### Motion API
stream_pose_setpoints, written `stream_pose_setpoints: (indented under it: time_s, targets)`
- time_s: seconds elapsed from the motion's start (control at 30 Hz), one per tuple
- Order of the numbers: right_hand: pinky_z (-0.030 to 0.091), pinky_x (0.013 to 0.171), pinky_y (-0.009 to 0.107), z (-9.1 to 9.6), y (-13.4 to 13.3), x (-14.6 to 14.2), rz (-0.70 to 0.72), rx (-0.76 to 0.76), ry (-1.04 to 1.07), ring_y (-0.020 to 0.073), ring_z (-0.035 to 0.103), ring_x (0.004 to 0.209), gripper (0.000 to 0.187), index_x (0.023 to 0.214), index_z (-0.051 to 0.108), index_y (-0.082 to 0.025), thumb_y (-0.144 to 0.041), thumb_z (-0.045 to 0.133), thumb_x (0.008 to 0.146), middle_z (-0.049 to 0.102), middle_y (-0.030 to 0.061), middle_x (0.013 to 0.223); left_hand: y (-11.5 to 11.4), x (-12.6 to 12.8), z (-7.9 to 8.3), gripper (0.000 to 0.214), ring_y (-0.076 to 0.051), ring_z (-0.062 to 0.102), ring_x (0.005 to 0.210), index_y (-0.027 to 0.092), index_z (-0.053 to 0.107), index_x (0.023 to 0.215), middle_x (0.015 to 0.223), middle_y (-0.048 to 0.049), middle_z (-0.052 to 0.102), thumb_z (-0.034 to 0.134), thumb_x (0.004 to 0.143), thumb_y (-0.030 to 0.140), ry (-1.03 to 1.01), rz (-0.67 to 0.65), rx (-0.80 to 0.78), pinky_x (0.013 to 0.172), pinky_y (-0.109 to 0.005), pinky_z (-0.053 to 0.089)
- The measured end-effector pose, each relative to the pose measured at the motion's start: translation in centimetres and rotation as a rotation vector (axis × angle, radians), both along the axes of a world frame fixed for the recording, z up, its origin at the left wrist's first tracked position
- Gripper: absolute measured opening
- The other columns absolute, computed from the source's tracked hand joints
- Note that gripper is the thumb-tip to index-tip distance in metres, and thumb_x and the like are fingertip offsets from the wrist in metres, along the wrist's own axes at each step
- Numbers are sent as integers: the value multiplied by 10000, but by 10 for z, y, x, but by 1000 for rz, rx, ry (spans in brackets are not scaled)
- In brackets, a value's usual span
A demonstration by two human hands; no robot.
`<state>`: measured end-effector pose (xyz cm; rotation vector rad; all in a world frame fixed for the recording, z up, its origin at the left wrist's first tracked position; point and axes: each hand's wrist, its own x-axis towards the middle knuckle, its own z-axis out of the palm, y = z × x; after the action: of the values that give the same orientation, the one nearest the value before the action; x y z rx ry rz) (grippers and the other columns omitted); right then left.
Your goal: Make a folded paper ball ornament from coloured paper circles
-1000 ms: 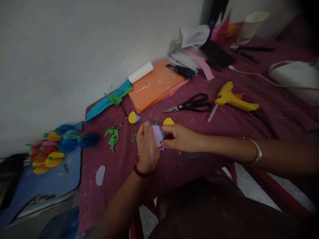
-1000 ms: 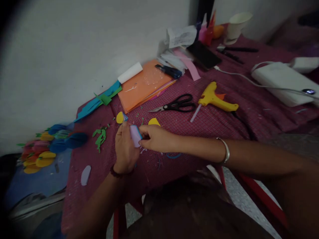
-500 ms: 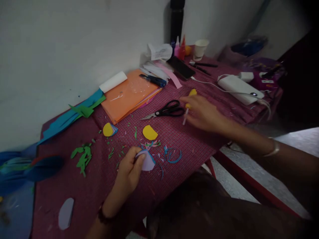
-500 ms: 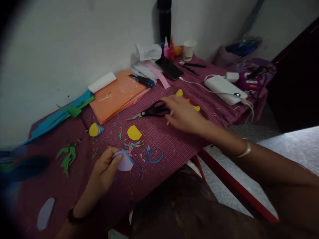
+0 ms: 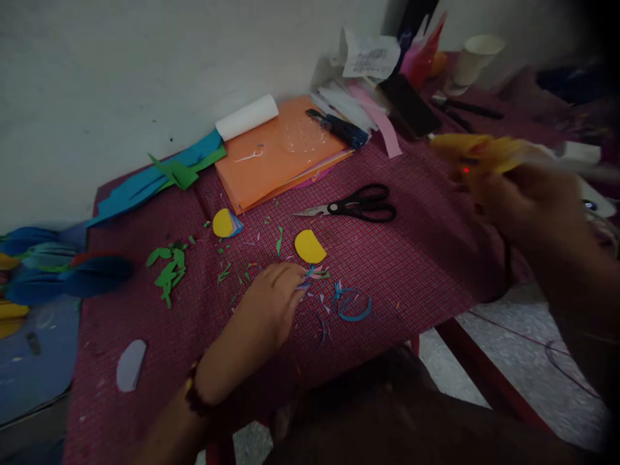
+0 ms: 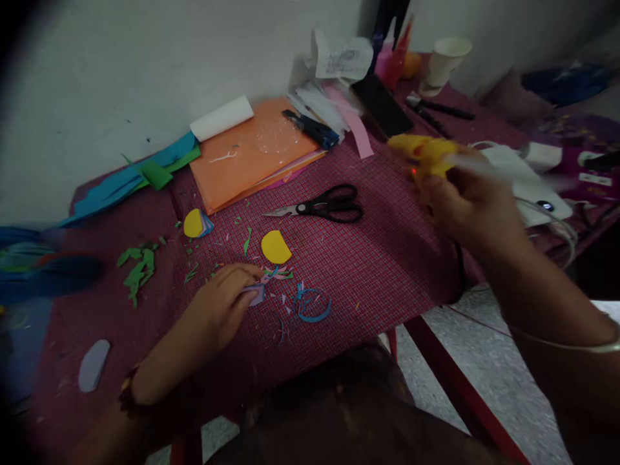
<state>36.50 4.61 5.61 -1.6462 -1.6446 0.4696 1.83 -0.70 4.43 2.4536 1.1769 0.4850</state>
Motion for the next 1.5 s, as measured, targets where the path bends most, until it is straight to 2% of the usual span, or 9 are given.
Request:
stream_pose_setpoints:
  time_s: [0.07,0.13,0.2,0.3,0.47,0.6,0.83,1.23,1.5]
  targets:
    - [442,632,351,13,-10,-23,5,-91,286,199,661,852,344,1213,610,-249,-382,443,943,672,147,1141,-2,7,-9,146,-220,600,1045,161,561,985,1096,-107,657,460,895,108,87,-28,129,930,-426,516]
    - [455,623,316,17,-13,-47,208,-311,354,181,656,802,265,1061,655,-216,-377,497,922,700,131,1041,-4,15,-19,160,-242,582,1124,147,569,973,1183,-124,638,461,880,74,164,-39,215,977,-445,503]
    - [462,620,288,14,-9,-67,456,-408,345,157,632,750,234,979,624,-188,-382,513,908,698,119,968,-7,21,-26,163,-263,574,1167,128,580,948,1233,-148,622,454,874,57,221,-57,282,1006,-453,493]
    - [473,642,279,5,4,-85,655,-386,268,154,598,735,230,995,559,-165,-364,476,916,663,107,905,-8,26,-33,156,-278,584,1177,115,588,908,1245,-177,620,449,874,51,261,-65,336,1017,-452,492]
    - [499,704,294,-1,16,-90,760,-260,130,165,583,754,261,1092,531,-165,-348,447,927,628,72,876,-7,27,-39,134,-295,620,1133,108,589,873,1190,-191,651,463,870,59,278,-26,357,981,-453,521]
    - [498,883,346,-7,20,-90,817,-184,30,207,611,974,253,1035,589,-185,-367,449,929,642,85,1032,-6,28,-39,148,-293,638,1106,104,587,874,1159,-199,666,443,886,73,269,-24,373,949,-449,540]
    - [456,1013,408,-22,26,-92,815,-119,-8,240,559,1168,388,1265,513,-183,-367,477,926,557,113,1301,-6,30,-37,154,-280,637,1114,118,584,890,1161,-180,672,435,890,80,269,-12,359,943,-428,545]
    - [450,1044,418,-14,-6,-65,827,-326,-46,264,513,1257,341,1217,569,-196,-358,482,930,467,104,1425,-2,28,-36,179,-274,670,1036,115,603,860,1068,-156,696,429,893,85,208,-4,370,905,-415,568]
    - [423,1052,407,-16,13,-93,884,-310,21,245,511,1228,393,1255,521,-168,-385,456,935,539,111,1320,-2,28,-38,186,-285,669,1028,95,614,884,1060,-171,690,428,897,91,193,-4,362,913,-427,565]
